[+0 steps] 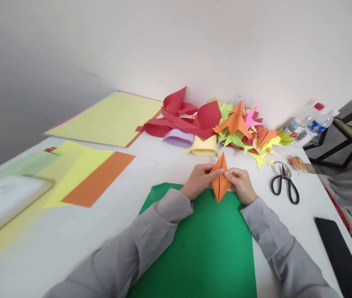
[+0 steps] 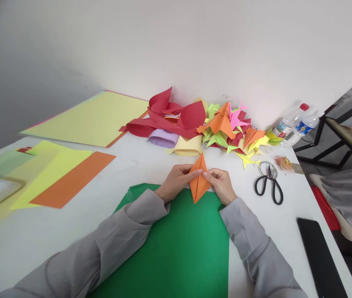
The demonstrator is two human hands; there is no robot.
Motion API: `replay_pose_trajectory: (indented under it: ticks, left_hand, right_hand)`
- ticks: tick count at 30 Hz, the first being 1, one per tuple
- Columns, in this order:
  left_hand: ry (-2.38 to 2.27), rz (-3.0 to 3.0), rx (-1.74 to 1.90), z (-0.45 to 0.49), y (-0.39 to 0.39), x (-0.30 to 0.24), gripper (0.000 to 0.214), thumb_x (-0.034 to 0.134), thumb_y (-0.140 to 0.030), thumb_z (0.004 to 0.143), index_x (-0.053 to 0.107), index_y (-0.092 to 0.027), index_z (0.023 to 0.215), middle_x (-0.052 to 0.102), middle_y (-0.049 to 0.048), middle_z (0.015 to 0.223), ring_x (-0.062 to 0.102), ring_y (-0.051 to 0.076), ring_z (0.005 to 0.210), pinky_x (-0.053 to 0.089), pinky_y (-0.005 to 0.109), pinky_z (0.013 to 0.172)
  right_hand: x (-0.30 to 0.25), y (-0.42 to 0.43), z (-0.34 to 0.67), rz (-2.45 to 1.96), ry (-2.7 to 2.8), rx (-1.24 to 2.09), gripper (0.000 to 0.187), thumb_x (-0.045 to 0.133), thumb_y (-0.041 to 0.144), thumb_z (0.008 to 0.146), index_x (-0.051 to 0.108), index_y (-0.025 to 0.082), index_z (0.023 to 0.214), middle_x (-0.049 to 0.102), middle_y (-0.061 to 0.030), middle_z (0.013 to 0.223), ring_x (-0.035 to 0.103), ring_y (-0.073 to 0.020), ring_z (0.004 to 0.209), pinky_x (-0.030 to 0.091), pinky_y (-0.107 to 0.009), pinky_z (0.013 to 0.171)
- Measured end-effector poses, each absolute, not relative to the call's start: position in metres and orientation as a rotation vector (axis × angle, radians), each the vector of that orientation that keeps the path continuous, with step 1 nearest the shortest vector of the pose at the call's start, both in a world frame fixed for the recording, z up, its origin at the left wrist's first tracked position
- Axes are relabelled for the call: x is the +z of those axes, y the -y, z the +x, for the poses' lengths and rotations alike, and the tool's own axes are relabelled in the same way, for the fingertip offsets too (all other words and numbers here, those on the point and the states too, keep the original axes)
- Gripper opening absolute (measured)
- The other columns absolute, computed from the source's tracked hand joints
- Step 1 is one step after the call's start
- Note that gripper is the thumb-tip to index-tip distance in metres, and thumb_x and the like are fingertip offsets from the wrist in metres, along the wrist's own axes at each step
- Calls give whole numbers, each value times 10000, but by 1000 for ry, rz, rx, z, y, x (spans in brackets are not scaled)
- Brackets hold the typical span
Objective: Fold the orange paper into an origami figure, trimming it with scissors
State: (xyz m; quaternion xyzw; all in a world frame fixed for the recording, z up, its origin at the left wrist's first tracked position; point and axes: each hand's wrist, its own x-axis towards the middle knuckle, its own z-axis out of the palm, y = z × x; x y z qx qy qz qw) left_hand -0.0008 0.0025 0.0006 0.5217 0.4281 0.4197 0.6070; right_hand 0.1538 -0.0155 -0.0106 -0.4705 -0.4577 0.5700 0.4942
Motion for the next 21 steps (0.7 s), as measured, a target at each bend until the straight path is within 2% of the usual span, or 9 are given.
replay_pose_trajectory:
  ticks: [3, 6, 9, 11, 14, 16, 21]
  left_hand:
    - [-974, 1201, 981, 0, -4, -2, 453, 619, -566, 670, 584, -119, 600, 491, -14, 553, 446, 112, 546, 385, 237, 496]
    - [-940, 1205, 1034, -1, -6, -5, 474, 546, -580, 731, 605, -118, 644, 542, 11, 601, 500, 138, 602, 429, 255, 547]
    - [-918, 1244, 1092, -1, -7, -6, 389, 607, -500, 719, 647, -116, 756, 610, 38, 741, 552, 158, 720, 465, 262, 646]
    - [-923, 1262, 1078, -1, -6, -5, 354, 632, -462, 705, 654, -115, 771, 609, 33, 751, 557, 146, 688, 469, 250, 617]
    - [-934, 1229, 972, -1, -4, -3, 353, 621, -457, 708, 653, -108, 749, 570, -1, 614, 508, 109, 500, 437, 236, 480]
    - [-935, 1197, 929, -1, -3, -2, 348, 632, -446, 698, 663, -103, 747, 557, -15, 544, 491, 103, 449, 427, 234, 453]
    - [-912, 1206, 956, -2, -4, -3, 324, 688, -416, 651, 697, -99, 715, 634, 14, 607, 566, 142, 583, 463, 245, 534]
  right_hand:
    - [-10, 14, 153, -1139, 1110, 1318, 271, 737, 415, 646, 632, 172, 585, 586, 30, 543, 459, -91, 492, 360, -230, 498]
    - [-10, 13, 153, -1177, 1115, 1227, 283, 730, 423, 650, 633, 166, 584, 598, 22, 551, 465, -96, 499, 369, -238, 515]
    - [-12, 12, 153, -1199, 1112, 1148, 278, 725, 420, 659, 639, 164, 591, 597, 23, 552, 467, -96, 506, 370, -238, 523]
    - [-12, 12, 153, -1203, 1105, 1113, 265, 731, 410, 654, 648, 164, 599, 607, 19, 562, 474, -97, 510, 377, -239, 528]
    - [-13, 12, 152, -1210, 1091, 1109, 249, 750, 398, 630, 660, 166, 612, 634, 7, 586, 497, -106, 518, 395, -246, 534]
    - [-12, 13, 151, -1211, 1089, 1113, 241, 764, 387, 611, 664, 167, 615, 646, 1, 600, 509, -110, 524, 404, -249, 538]
    - [-11, 13, 150, -1208, 1077, 1107, 232, 782, 364, 581, 656, 171, 577, 621, 15, 560, 483, -102, 504, 379, -240, 514]
